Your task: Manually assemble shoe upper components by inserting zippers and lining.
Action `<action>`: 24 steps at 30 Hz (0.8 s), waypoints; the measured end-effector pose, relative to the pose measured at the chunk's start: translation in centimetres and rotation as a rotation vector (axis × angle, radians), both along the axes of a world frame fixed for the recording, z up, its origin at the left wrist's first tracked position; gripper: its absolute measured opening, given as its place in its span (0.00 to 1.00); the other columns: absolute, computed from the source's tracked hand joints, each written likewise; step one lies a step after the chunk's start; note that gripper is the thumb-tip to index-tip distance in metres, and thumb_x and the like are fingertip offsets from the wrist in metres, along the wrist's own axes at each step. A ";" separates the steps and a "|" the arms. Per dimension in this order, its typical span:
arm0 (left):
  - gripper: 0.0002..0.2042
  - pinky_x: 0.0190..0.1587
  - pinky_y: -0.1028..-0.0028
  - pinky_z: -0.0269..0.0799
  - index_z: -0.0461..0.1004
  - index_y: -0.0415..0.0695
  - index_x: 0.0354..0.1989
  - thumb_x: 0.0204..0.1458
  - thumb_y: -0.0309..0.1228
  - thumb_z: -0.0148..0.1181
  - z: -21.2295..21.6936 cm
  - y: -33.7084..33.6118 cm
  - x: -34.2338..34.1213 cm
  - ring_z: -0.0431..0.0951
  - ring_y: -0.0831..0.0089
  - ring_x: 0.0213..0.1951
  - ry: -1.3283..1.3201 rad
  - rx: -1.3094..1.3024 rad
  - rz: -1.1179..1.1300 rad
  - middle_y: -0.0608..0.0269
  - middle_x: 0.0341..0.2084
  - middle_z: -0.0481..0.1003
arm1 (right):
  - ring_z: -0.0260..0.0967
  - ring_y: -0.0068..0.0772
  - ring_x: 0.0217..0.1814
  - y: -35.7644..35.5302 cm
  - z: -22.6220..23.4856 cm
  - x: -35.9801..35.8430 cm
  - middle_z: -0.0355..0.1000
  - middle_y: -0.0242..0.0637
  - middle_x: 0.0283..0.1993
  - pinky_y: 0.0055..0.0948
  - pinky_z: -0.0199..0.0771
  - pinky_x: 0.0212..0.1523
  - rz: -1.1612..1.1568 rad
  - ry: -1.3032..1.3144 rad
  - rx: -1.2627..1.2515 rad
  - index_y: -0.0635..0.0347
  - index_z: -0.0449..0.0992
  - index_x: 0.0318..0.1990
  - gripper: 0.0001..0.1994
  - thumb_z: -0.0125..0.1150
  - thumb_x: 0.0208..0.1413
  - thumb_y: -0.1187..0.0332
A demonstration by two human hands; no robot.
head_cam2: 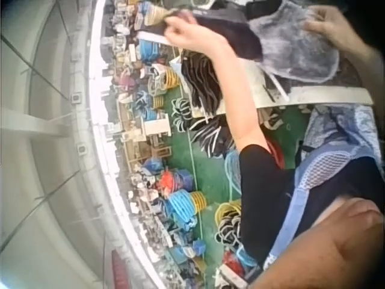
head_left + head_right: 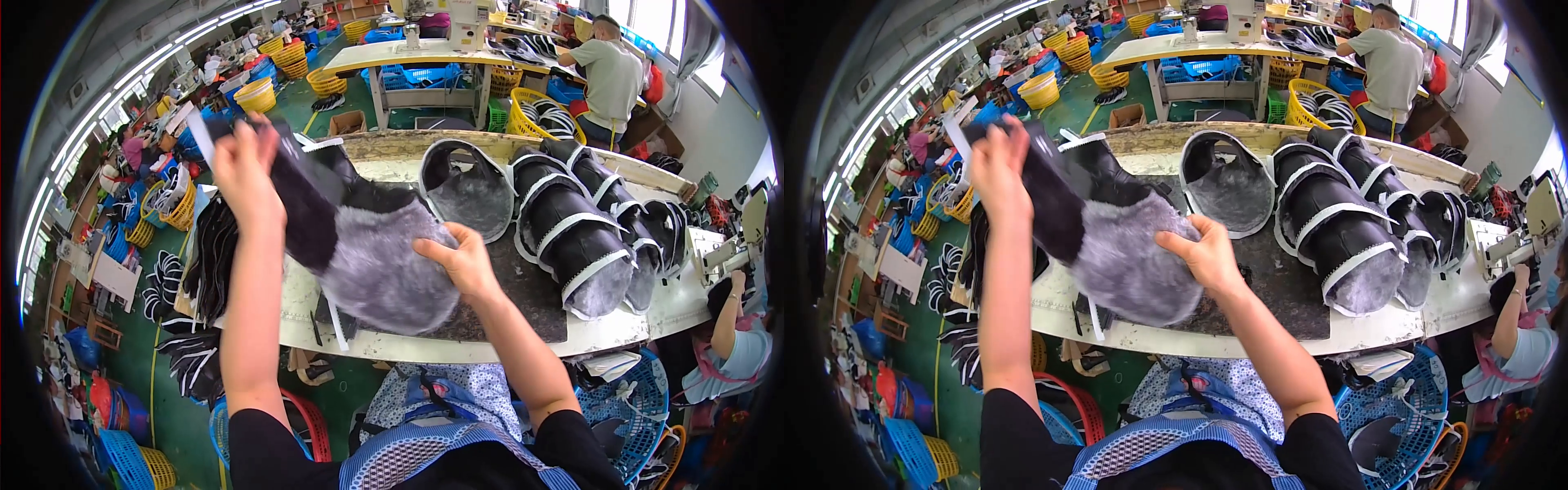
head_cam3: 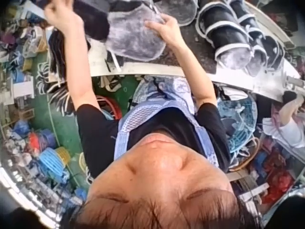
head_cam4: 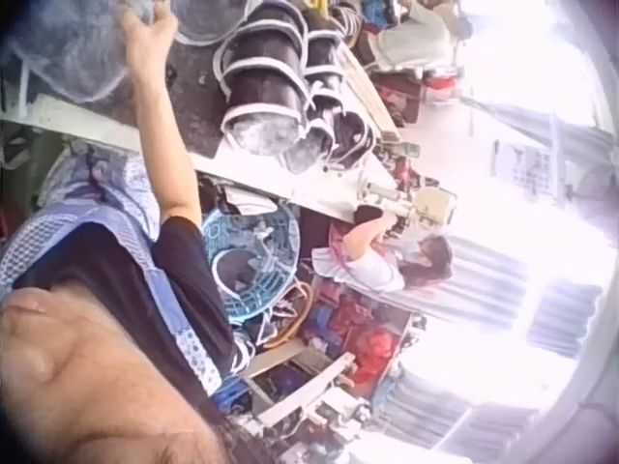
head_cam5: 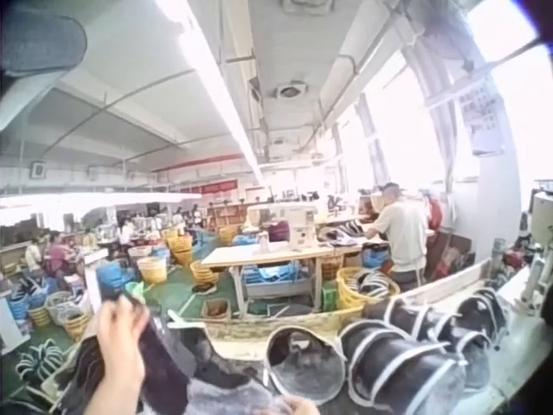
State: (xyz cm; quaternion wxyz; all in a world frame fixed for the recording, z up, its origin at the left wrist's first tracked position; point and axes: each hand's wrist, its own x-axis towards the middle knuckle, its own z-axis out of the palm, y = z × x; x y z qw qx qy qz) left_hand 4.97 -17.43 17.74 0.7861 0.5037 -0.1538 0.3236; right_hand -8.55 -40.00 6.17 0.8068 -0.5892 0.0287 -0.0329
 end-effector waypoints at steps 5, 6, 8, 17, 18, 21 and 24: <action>0.05 0.16 0.79 0.66 0.58 0.41 0.36 0.64 0.27 0.43 -9.6 -5.9 -10.3 0.74 0.75 0.14 -0.021 0.786 -0.438 0.50 0.35 0.79 | 0.74 0.44 0.31 -0.7 3.0 -1.3 0.73 0.46 0.28 0.37 0.72 0.33 -0.109 -0.481 -1.276 0.65 0.70 0.37 0.17 0.70 0.41 0.69; 0.05 0.16 0.77 0.66 0.57 0.40 0.37 0.64 0.27 0.42 -9.8 -6.6 -10.2 0.73 0.76 0.14 -0.111 0.913 -0.351 0.55 0.29 0.79 | 0.73 0.48 0.33 -1.0 3.5 -1.3 0.73 0.45 0.29 0.39 0.71 0.34 -0.078 -0.600 -1.275 0.63 0.69 0.38 0.18 0.69 0.40 0.70; 0.06 0.17 0.74 0.69 0.61 0.40 0.36 0.64 0.29 0.45 -9.6 -7.0 -9.9 0.76 0.70 0.14 0.043 0.833 -0.395 0.57 0.22 0.77 | 0.73 0.47 0.34 -1.3 3.9 -1.2 0.72 0.39 0.28 0.38 0.70 0.36 -0.087 -0.822 -1.116 0.59 0.66 0.42 0.22 0.69 0.38 0.72; 0.10 0.35 0.76 0.73 0.66 0.34 0.42 0.64 0.30 0.45 -17.2 -7.4 -10.7 0.81 0.73 0.32 0.038 0.531 -0.292 0.52 0.34 0.80 | 0.63 0.38 0.38 -1.2 -2.3 -3.9 0.66 0.33 0.35 0.33 0.63 0.38 -0.691 -0.823 -1.417 0.52 0.81 0.34 0.19 0.69 0.27 0.76; 0.10 0.35 0.76 0.73 0.66 0.34 0.42 0.64 0.30 0.45 -17.7 -7.6 -11.0 0.81 0.73 0.32 0.044 0.535 -0.297 0.52 0.34 0.80 | 0.63 0.37 0.35 -0.8 -2.9 -4.3 0.65 0.34 0.32 0.33 0.62 0.36 -0.714 -0.815 -1.411 0.54 0.80 0.35 0.19 0.67 0.27 0.77; 0.09 0.35 0.75 0.71 0.70 0.35 0.36 0.62 0.27 0.45 -19.0 -7.9 -11.1 0.78 0.72 0.31 -0.137 0.673 -0.126 0.54 0.34 0.81 | 0.65 0.33 0.28 0.6 -3.7 -5.9 0.66 0.34 0.28 0.31 0.65 0.29 -0.573 -0.661 -1.394 0.57 0.79 0.38 0.18 0.67 0.32 0.75; 0.08 0.34 0.74 0.72 0.71 0.35 0.36 0.61 0.26 0.46 -20.3 -8.3 -11.1 0.79 0.68 0.30 -0.214 0.717 -0.078 0.53 0.32 0.80 | 0.64 0.33 0.17 2.0 -4.2 -7.5 0.65 0.36 0.18 0.30 0.62 0.20 -0.435 -0.192 -0.936 0.64 0.76 0.39 0.09 0.64 0.52 0.70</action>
